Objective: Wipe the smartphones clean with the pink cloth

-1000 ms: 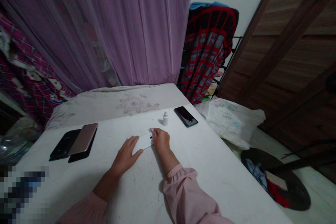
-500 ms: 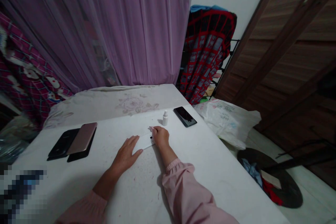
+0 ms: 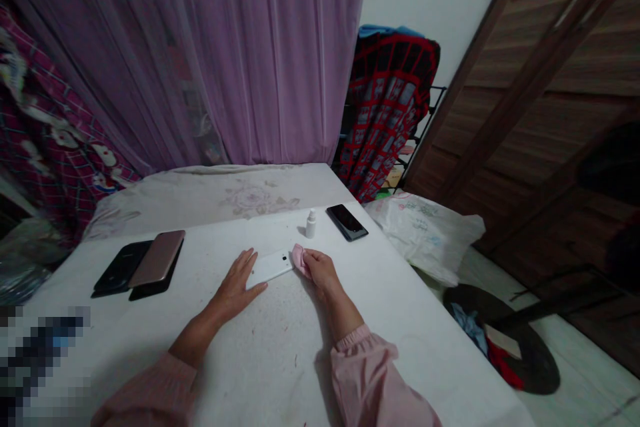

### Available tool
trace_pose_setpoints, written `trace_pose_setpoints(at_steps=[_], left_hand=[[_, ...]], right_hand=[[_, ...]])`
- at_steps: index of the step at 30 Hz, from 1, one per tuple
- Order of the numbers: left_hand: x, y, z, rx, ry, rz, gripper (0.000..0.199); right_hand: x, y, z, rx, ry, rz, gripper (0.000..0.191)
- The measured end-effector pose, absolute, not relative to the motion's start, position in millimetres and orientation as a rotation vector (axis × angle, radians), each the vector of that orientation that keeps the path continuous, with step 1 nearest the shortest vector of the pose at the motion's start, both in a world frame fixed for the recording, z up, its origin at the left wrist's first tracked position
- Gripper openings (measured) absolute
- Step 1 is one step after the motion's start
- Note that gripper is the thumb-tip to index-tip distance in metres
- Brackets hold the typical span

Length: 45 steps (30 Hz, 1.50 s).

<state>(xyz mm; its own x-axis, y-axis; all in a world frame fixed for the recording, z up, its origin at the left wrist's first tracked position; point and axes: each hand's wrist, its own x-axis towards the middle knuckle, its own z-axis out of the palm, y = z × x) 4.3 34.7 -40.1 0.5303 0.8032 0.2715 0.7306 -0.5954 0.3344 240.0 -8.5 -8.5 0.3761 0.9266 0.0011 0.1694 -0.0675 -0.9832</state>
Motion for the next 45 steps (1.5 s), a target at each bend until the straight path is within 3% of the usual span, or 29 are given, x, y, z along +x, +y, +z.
trace_pose_setpoints(at_steps=[3, 6, 12, 25, 33, 45], left_hand=[[-7, 32, -42, 2.569, 1.423, 0.62, 0.062], [-13, 27, -43, 2.554, 1.509, 0.629, 0.058], [-11, 19, -35, 2.565, 1.471, 0.642, 0.049], [-7, 19, -27, 2.399, 1.456, 0.71, 0.071], [-8, 20, -33, 2.434, 1.432, 0.773, 0.075], [-9, 18, -34, 2.483, 1.423, 0.819, 0.071]], right_hand=[[225, -7, -4, -1.537, -1.13, 0.702, 0.041], [208, -15, -4, -1.567, -1.572, 0.39, 0.032], [192, -36, -18, -1.74, -1.896, 0.025, 0.042], [157, -34, -9, -1.668, -2.16, 0.094, 0.047], [181, -27, -10, -2.045, -1.958, 0.046, 0.049], [165, -33, -10, -1.663, -2.109, 0.124, 0.045]])
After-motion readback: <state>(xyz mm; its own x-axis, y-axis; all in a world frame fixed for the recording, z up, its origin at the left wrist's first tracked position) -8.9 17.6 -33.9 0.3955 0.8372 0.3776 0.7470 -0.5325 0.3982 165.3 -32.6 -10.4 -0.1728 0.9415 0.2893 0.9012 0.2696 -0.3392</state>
